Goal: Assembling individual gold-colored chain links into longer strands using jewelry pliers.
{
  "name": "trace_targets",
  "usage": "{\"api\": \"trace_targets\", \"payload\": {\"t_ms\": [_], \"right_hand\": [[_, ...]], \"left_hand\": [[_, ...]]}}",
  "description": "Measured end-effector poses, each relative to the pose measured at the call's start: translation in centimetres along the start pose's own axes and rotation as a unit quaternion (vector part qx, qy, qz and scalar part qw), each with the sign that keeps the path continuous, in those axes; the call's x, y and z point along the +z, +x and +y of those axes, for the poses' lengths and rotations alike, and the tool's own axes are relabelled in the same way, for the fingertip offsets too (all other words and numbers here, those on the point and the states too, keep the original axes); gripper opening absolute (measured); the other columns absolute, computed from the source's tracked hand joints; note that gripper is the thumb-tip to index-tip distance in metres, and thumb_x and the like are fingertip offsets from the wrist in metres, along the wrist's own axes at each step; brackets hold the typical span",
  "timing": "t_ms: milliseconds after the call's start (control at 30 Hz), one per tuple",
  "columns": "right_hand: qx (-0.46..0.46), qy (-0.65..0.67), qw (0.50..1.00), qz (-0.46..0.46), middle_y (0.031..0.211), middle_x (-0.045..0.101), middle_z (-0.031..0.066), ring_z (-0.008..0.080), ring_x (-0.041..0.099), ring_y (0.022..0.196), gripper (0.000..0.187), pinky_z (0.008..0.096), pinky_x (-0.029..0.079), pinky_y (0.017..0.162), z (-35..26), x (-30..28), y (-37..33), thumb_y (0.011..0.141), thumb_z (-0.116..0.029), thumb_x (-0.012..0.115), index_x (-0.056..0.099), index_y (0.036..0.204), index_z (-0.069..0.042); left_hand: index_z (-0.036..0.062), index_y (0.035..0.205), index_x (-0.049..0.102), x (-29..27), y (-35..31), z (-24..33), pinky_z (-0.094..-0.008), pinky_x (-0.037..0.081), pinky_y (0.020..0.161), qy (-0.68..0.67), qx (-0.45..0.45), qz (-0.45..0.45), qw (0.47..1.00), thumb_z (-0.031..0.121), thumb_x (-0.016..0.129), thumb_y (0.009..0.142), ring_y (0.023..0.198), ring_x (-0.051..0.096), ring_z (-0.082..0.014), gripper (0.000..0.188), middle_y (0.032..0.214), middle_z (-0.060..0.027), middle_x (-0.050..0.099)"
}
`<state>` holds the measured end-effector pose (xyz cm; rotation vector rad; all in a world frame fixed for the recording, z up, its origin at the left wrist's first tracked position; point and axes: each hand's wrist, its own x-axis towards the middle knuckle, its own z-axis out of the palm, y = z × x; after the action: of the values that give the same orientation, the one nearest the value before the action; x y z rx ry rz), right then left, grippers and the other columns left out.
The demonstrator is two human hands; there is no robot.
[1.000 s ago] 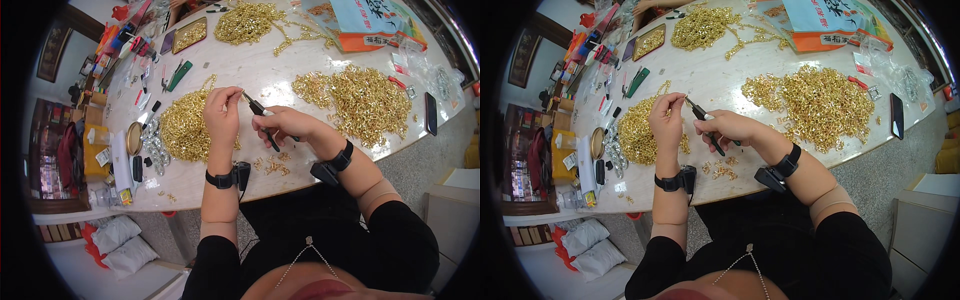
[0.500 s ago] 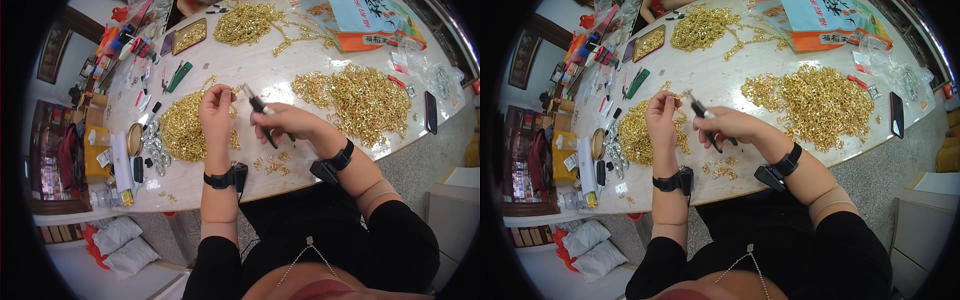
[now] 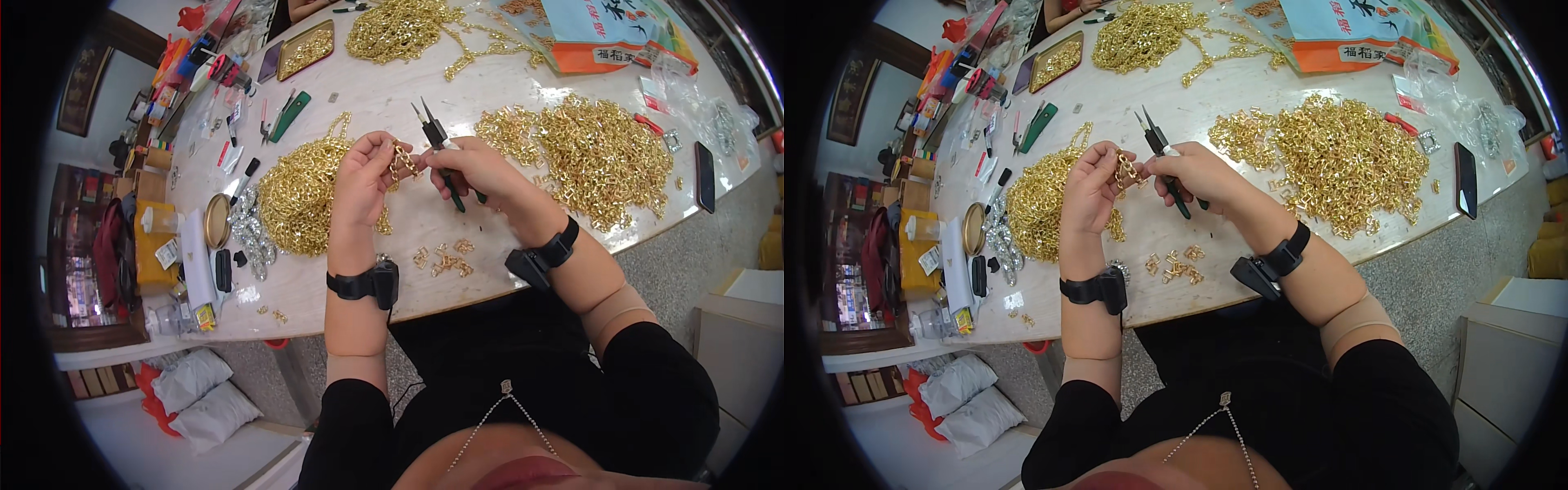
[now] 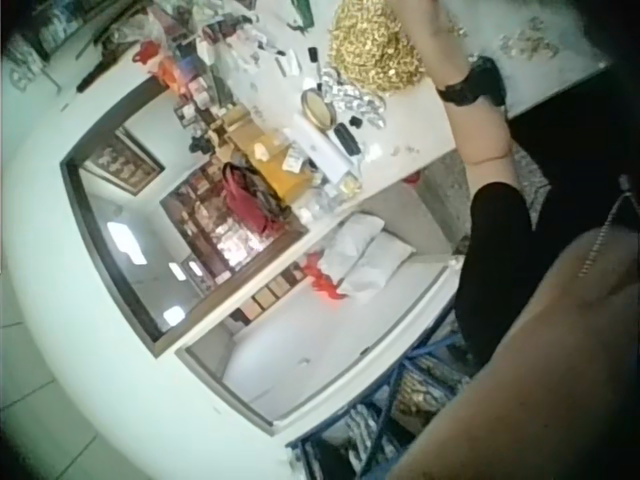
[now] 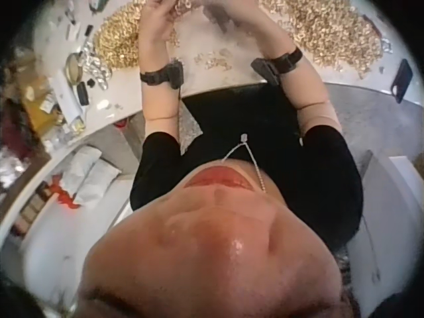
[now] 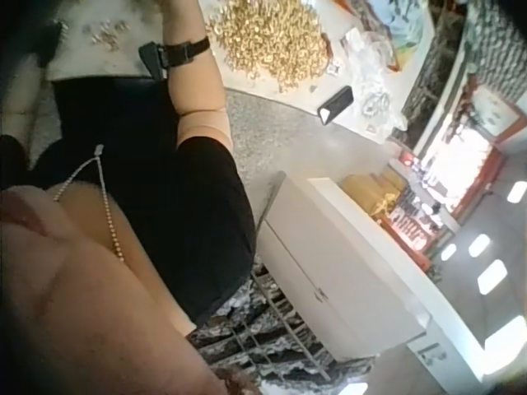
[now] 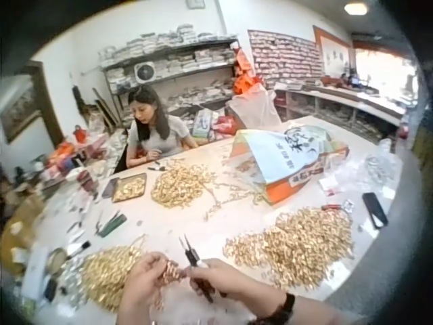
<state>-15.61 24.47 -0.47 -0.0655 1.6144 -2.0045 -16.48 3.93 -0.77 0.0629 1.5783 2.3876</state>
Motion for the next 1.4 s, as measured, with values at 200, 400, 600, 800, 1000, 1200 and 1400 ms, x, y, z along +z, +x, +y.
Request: {"api": "trace_targets", "payload": {"t_ms": [200, 400, 600, 800, 1000, 1200, 1400], "right_hand": [[-0.008, -0.058, 0.998, -0.013, 0.067, 0.061, 0.002, 0.0083, 0.056, 0.054, 0.021, 0.0211, 0.038, 0.047, 0.5, 0.0, 0.4, 0.088, -0.021, 0.06, 0.065, 0.094, -0.001], [-0.045, -0.063, 0.997, -0.009, 0.066, 0.06, 0.0014, 0.0081, 0.055, 0.056, 0.019, 0.0213, 0.038, 0.048, 0.3, 0.1, 0.2, 0.086, -0.02, 0.065, 0.064, 0.093, -0.002], [-0.158, -0.008, 0.974, 0.164, 0.065, 0.056, -0.0003, 0.0086, 0.054, 0.057, 0.022, 0.0214, 0.037, 0.05, -0.6, -3.2, 0.9, 0.085, -0.019, 0.068, 0.064, 0.097, -0.002], [-0.155, -0.341, 0.912, 0.17, 0.066, 0.061, 0.0031, 0.0109, 0.058, 0.063, 0.018, 0.0259, 0.043, 0.055, -1.4, -3.2, -0.1, 0.082, -0.017, 0.07, 0.069, 0.097, -0.007], [-0.167, -0.542, 0.802, -0.188, 0.079, 0.069, 0.011, 0.0277, 0.065, 0.075, 0.017, 0.037, 0.05, 0.069, 2.4, 2.9, -0.8, 0.073, -0.016, 0.075, 0.07, 0.088, -0.009], [-0.205, -0.611, 0.741, -0.188, 0.077, 0.068, 0.0115, 0.0352, 0.063, 0.077, 0.016, 0.0398, 0.051, 0.07, 3.4, 4.0, -0.5, 0.072, -0.017, 0.075, 0.07, 0.085, -0.009], [-0.19, -0.473, 0.859, -0.053, 0.066, 0.061, 0.0088, 0.0217, 0.059, 0.064, 0.018, 0.0326, 0.045, 0.061, 2.1, 1.8, 0.1, 0.073, -0.02, 0.076, 0.069, 0.084, -0.007]], "left_hand": [[0.0044, 0.106, 0.056, -0.1, 0.1, -0.4, -0.029, 0.056, 0.075, -0.003, 0.018, 0.012, 1.0, 0.012, 0.055, 0.098, 0.09, 0.069, -0.0227, 0.012, 0.1, -0.0128, 0.067], [0.0034, 0.105, 0.057, 0.2, 0.3, -0.3, -0.0278, 0.055, 0.073, 0.051, 0.027, 0.023, 0.998, 0.012, 0.056, 0.097, 0.086, 0.068, -0.0193, 0.011, 0.097, -0.0105, 0.067], [0.0008, 0.1, 0.06, -0.2, 0.6, -1.3, -0.0236, 0.05, 0.072, 0.214, 0.056, 0.08, 0.972, 0.011, 0.059, 0.095, 0.078, 0.062, -0.011, 0.011, 0.089, -0.0051, 0.067], [0.0016, 0.098, 0.068, -0.9, 0.8, -1.2, -0.0207, 0.046, 0.069, 0.215, 0.141, 0.127, 0.958, 0.01, 0.066, 0.09, 0.079, 0.06, -0.007, 0.012, 0.088, -0.0011, 0.068], [0.0025, 0.101, 0.069, -2.1, 0.7, -0.4, -0.0193, 0.044, 0.068, 0.111, 0.16, 0.115, 0.974, 0.009, 0.069, 0.088, 0.08, 0.061, -0.0068, 0.014, 0.09, -0.0022, 0.069], [0.0022, 0.103, 0.069, -2.1, 0.8, 0.0, -0.0183, 0.041, 0.067, 0.08, 0.137, 0.101, 0.982, 0.009, 0.07, 0.086, 0.081, 0.062, -0.0065, 0.018, 0.09, -0.0036, 0.07], [0.0014, 0.101, 0.066, -1.8, 0.6, 0.3, -0.0179, 0.042, 0.067, 0.085, 0.117, 0.102, 0.984, 0.007, 0.071, 0.085, 0.08, 0.062, -0.0065, 0.018, 0.089, -0.0037, 0.07]]}}
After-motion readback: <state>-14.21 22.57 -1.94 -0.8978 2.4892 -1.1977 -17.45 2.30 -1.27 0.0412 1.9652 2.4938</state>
